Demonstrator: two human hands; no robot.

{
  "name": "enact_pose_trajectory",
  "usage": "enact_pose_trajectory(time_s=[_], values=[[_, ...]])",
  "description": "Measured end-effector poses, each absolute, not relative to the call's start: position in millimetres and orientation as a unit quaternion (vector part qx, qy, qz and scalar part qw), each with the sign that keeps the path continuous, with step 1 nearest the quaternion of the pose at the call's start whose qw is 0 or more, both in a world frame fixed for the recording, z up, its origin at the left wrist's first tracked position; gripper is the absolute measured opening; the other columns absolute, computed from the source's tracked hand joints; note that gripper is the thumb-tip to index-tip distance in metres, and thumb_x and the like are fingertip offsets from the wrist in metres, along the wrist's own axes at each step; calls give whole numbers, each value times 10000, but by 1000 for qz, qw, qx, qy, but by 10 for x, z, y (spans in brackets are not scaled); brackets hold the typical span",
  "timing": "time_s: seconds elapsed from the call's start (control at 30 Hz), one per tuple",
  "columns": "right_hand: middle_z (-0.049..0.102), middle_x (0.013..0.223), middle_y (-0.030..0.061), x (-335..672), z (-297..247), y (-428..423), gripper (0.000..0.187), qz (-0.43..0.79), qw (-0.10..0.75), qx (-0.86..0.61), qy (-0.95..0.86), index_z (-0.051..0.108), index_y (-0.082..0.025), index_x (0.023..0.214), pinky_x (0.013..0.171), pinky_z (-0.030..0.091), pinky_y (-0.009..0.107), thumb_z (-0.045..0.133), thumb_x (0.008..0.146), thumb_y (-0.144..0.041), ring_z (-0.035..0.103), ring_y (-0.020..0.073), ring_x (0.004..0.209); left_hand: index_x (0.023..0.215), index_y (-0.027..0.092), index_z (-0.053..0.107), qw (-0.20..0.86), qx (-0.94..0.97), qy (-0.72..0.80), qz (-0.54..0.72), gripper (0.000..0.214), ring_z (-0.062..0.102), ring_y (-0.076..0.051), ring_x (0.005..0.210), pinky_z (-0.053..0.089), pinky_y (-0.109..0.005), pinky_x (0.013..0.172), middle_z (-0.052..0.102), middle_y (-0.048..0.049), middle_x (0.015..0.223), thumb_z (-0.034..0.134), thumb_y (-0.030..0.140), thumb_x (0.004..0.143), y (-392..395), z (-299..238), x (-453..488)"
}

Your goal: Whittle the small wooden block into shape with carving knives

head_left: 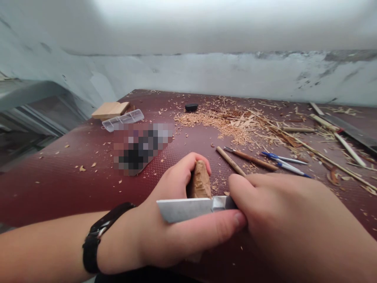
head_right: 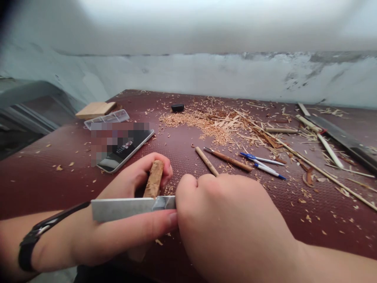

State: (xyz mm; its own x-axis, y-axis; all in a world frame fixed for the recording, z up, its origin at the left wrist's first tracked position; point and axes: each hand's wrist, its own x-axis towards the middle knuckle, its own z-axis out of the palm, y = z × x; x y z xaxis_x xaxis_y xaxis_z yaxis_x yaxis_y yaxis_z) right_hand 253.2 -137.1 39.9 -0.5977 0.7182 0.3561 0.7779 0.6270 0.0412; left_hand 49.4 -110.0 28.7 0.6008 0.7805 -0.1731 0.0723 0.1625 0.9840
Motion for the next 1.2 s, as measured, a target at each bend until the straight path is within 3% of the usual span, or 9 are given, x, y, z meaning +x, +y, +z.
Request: enact_pose_trajectory(time_s=[0.17, 0.37, 0.53, 0.73, 0.87, 0.97, 1.1, 1.2], values=[[527, 521, -35, 2568, 351, -1415, 272, -119, 153, -446, -874, 510, -269, 629, 373, 291, 344, 573, 521, -28, 521, 180, 354, 969, 216, 454, 730, 517, 367, 254, 518, 456, -33, 603, 402, -132, 539, 524, 104, 695, 907, 155, 723, -1148, 301, 496], [578, 629, -27, 2648, 302, -1499, 308, -108, 118, -462, -872, 508, -268, 767, 439, 360, 335, 540, 595, -14, 592, 184, 451, 924, 219, 442, 726, 506, 389, 256, 564, 404, -37, 607, 350, -144, 515, 464, 97, 692, 944, 198, 666, -1170, 237, 509], [520, 594, -15, 2675, 257, -1539, 218, -123, 111, -470, -867, 476, -260, 763, 440, 319, 340, 603, 725, -86, 544, 193, 431, 939, 226, 435, 738, 485, 387, 265, 596, 440, -35, 569, 366, -130, 495, 493, 106, 658, 959, 181, 659, -1164, 216, 512], [530, 628, -2, 2732, 238, -1579, 170, -130, 89, -464, -872, 517, -254, 796, 459, 321, 329, 596, 766, -107, 548, 198, 469, 942, 237, 420, 734, 456, 415, 285, 638, 464, -42, 523, 385, -131, 457, 528, 110, 646, 984, 228, 644, -1203, 173, 533], [526, 633, 6, 2724, 247, -1558, 134, -145, 94, -431, -886, 561, -273, 786, 446, 272, 333, 562, 841, -150, 511, 203, 460, 954, 244, 411, 705, 468, 418, 329, 582, 533, -44, 499, 405, -130, 488, 545, 111, 664, 944, 234, 721, -1234, 98, 533], [542, 610, 1, 2659, 286, -1518, 137, -150, 105, -435, -882, 568, -265, 745, 434, 249, 339, 584, 787, -135, 524, 199, 439, 998, 258, 405, 734, 470, 384, 304, 571, 540, -56, 479, 396, -144, 482, 536, 114, 661, 921, 240, 754, -1211, 93, 501], [560, 575, -22, 2560, 361, -1458, 208, -113, 142, -437, -881, 542, -253, 675, 435, 286, 342, 577, 608, -59, 537, 174, 409, 1059, 263, 435, 759, 489, 344, 256, 643, 520, -44, 610, 427, -155, 555, 577, 86, 808, 942, 151, 681, -1109, 112, 462], [574, 565, -34, 2519, 406, -1416, 205, -93, 175, -407, -892, 563, -247, 675, 432, 282, 341, 597, 612, -55, 512, 155, 402, 1028, 240, 497, 729, 541, 315, 275, 551, 534, -74, 703, 487, -198, 637, 601, 51, 866, 922, 161, 686, -1045, 81, 445]])
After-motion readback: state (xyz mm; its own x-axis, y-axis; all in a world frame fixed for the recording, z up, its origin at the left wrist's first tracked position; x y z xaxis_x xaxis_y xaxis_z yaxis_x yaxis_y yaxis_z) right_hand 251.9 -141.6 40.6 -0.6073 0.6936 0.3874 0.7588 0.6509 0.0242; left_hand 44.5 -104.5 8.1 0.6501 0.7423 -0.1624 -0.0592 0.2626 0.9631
